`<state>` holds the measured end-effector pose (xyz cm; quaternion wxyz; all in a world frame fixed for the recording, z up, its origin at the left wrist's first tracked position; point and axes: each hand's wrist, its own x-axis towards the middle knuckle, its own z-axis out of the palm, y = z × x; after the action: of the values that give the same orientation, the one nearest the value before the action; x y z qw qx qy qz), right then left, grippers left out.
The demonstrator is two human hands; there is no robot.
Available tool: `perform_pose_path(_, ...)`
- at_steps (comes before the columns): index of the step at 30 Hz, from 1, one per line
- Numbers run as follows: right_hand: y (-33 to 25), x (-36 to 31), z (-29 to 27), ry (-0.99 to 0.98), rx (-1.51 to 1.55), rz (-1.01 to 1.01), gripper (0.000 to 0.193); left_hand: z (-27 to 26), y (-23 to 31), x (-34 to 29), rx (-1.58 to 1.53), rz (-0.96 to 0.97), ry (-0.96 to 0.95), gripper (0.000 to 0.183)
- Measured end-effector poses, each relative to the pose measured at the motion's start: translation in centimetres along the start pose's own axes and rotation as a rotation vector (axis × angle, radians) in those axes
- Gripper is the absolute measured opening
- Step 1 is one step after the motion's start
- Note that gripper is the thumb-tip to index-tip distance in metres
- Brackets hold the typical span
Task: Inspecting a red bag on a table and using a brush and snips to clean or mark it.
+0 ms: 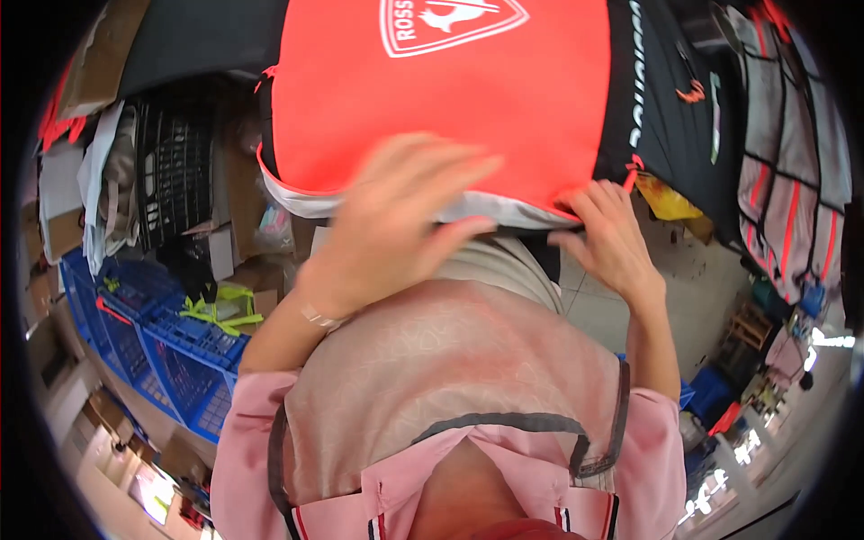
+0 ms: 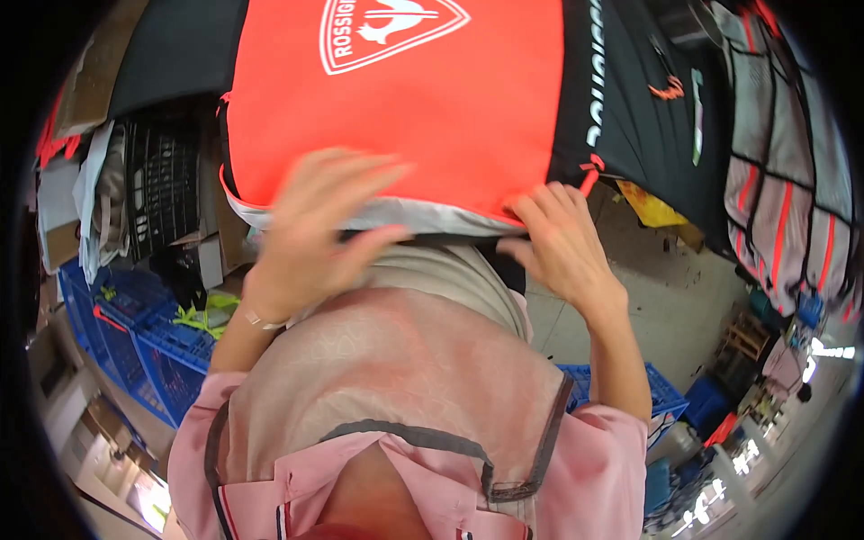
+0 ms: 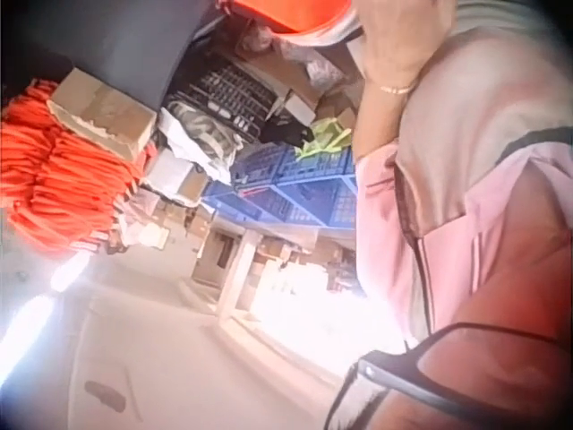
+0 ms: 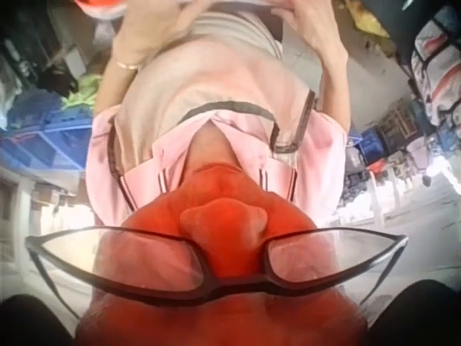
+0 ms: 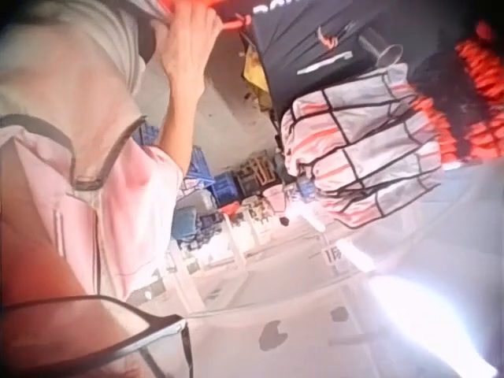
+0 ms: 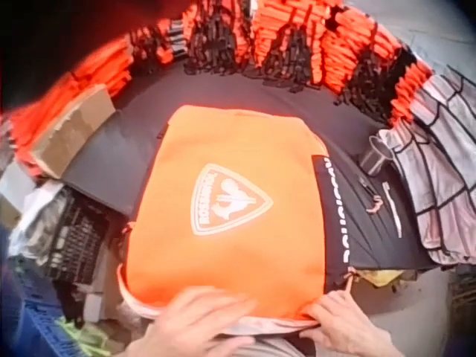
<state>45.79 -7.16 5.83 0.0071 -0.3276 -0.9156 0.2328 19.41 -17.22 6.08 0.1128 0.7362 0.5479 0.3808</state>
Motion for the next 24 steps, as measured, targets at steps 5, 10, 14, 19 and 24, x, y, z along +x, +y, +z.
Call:
perform_pose_path(5,1.4,-1.5,-0.9,-0.082,-0.156,-0.163,0.03,6.8,3.0,2.7,-0.04,-0.011,-0.621,0.06)
perform_pose_path(10,-1.2,-0.7,-5.7,-0.233,0.404,-0.076,0.042,0.5,3.6,5.8,-0.367,-0.318,-0.832,0.065)
perform_pose_path(14,-3.9,1.9,-8.0,-0.345,0.533,-0.13,0.04,-4.4,3.0,8.7,-0.553,-0.408,-0.949,0.057)
perform_pose_path(19,-5.4,3.6,-8.4,-0.412,0.721,-0.207,0.032,-6.2,5.6,8.7,-0.385,-0.331,-0.854,0.053)
perform_pose_path(24,-4.8,4.3,-1.7,-0.445,0.467,-0.416,0.027,-2.4,3.0,3.2,-0.168,-0.172,-0.912,0.037)
